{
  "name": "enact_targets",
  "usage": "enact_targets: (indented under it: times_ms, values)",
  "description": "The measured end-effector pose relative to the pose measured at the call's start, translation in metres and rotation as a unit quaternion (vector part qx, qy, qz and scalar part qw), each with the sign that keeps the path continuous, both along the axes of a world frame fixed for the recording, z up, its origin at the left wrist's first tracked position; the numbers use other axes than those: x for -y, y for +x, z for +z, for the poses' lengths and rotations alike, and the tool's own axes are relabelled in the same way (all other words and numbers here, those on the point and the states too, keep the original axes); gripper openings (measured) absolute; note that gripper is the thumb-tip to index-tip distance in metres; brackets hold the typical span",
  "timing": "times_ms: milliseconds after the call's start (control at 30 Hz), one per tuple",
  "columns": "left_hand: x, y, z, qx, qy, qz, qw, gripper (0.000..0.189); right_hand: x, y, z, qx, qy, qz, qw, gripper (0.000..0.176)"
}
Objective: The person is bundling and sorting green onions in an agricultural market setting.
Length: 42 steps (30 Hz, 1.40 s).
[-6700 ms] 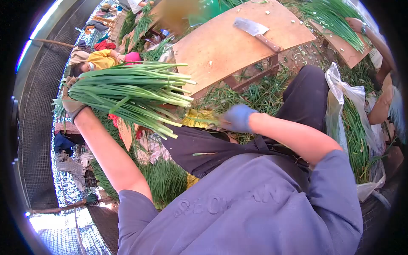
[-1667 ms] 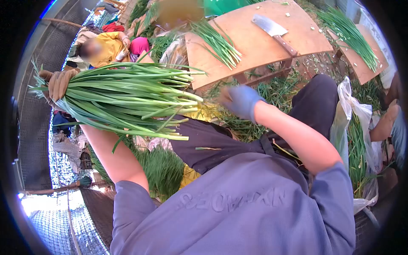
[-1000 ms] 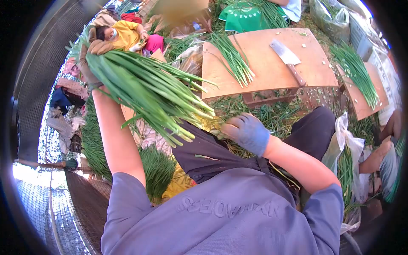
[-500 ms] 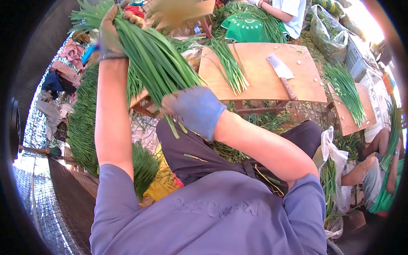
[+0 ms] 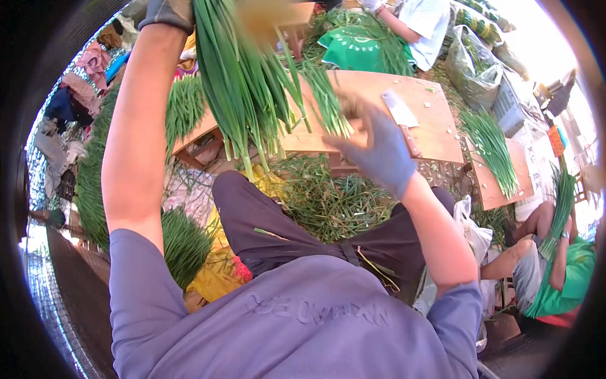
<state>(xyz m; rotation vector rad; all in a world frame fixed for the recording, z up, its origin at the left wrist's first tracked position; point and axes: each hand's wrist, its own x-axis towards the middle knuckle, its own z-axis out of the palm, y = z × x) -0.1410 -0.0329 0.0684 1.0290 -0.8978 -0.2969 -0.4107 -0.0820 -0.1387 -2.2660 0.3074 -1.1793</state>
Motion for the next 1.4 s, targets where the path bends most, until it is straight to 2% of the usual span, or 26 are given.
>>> enact_targets:
  times_ms: [100,133,167,233,300,400,500,533,633,667,700,767,833,867,900,967,1033,1100,1133,1200,1233,1267,1300,1333,1367,1400]
  values:
    - [0.004,-0.004,0.006,-0.016,0.01,-0.04,0.999,0.024,-0.017,0.001,-0.016,0.08,0.315,-0.047,0.945,0.017]
    - [0.006,-0.005,0.007,-0.043,-0.015,-0.019,0.999,0.023,-0.036,-0.004,-0.022,0.117,0.527,0.034,0.841,0.018]
    - [0.009,-0.006,0.007,-0.07,-0.04,0.002,0.997,0.022,-0.051,-0.007,-0.032,0.113,0.61,0.048,0.783,0.02]
    - [0.008,-0.017,0.005,-0.108,-0.052,0.01,0.993,0.018,-0.067,0.002,-0.047,0.126,0.661,0.052,0.738,0.027]
    - [0.014,-0.032,-0.003,-0.118,-0.113,-0.02,0.986,0.02,-0.066,0.011,-0.06,0.176,0.709,0.16,0.664,0.033]
    - [0.028,0.006,-0.004,-0.116,-0.065,-0.112,0.985,0.023,-0.047,0.03,-0.051,0.19,0.717,0.203,0.639,0.035]
    - [0.017,-0.007,-0.011,-0.064,-0.036,-0.06,0.996,0.023,-0.04,0.046,-0.041,0.128,0.687,0.196,0.687,0.036]
    - [0.007,-0.037,-0.007,-0.066,-0.023,0.044,0.997,0.024,-0.038,0.052,-0.042,0.141,0.697,0.182,0.679,0.031]
    - [0.009,-0.024,-0.011,-0.057,-0.008,0.025,0.998,0.024,-0.033,0.057,-0.054,0.192,0.682,0.152,0.689,0.028]
    - [0.013,-0.02,-0.012,-0.056,-0.017,0.019,0.998,0.025,-0.028,0.044,-0.063,0.157,0.563,0.198,0.787,0.023]
    - [0.014,-0.017,-0.014,-0.055,-0.018,0.021,0.998,0.025,-0.032,0.034,-0.064,0.155,0.564,0.2,0.786,0.023]
    - [0.019,-0.016,-0.019,0.021,0.001,0.047,0.999,0.025,-0.044,0.01,-0.067,-0.055,0.532,0.106,0.839,0.023]
    - [0.016,-0.02,-0.023,0.024,-0.01,0.035,0.999,0.024,-0.036,-0.02,-0.114,-0.264,0.489,0.117,0.823,0.029]
    - [0.017,-0.012,-0.023,0.005,-0.019,-0.001,1.0,0.024,-0.022,-0.036,-0.133,-0.441,0.33,0.155,0.821,0.035]
    - [0.02,-0.011,-0.023,-0.014,-0.03,-0.035,0.999,0.025,-0.007,-0.05,-0.145,-0.594,0.151,0.185,0.768,0.044]
    - [0.014,-0.03,-0.026,-0.07,-0.009,-0.017,0.997,0.022,-0.002,-0.077,-0.127,-0.691,0.045,0.083,0.717,0.076]
    - [0.014,-0.032,-0.037,-0.072,0.034,-0.109,0.991,0.022,0.014,-0.082,-0.088,-0.394,0.054,0.057,0.916,0.098]
    - [0.03,-0.053,-0.053,-0.071,0.056,-0.145,0.985,0.023,0.011,-0.056,-0.038,-0.108,0.092,0.072,0.987,0.108]
    - [0.038,-0.069,-0.059,-0.07,0.072,-0.172,0.98,0.025,0.005,-0.036,-0.025,-0.105,0.091,0.071,0.988,0.108]
    - [0.041,-0.123,-0.069,-0.189,0.126,-0.217,0.949,0.028,-0.002,-0.004,-0.008,0.042,0.242,0.149,0.958,0.103]
    - [0.051,-0.137,-0.074,-0.144,0.138,-0.201,0.959,0.028,0.001,0.001,-0.007,0.042,0.236,0.155,0.958,0.103]
    - [0.06,-0.139,-0.08,-0.1,0.146,-0.181,0.967,0.029,0.004,0.006,-0.009,0.081,0.402,0.206,0.888,0.097]
    - [0.071,-0.128,-0.09,-0.159,0.142,-0.267,0.94,0.022,0.008,0.012,-0.012,0.112,0.554,0.248,0.787,0.091]
    - [0.122,-0.104,-0.138,-0.089,0.083,-0.272,0.954,0.029,0.014,0.016,-0.021,0.153,0.553,0.228,0.787,0.069]
    - [0.116,-0.134,-0.121,-0.114,0.193,-0.207,0.952,0.026,0.02,0.02,-0.028,0.146,0.55,0.228,0.79,0.069]
    - [0.132,-0.136,-0.132,-0.154,0.186,-0.183,0.953,0.027,0.03,0.019,-0.036,0.134,0.617,0.21,0.746,0.063]
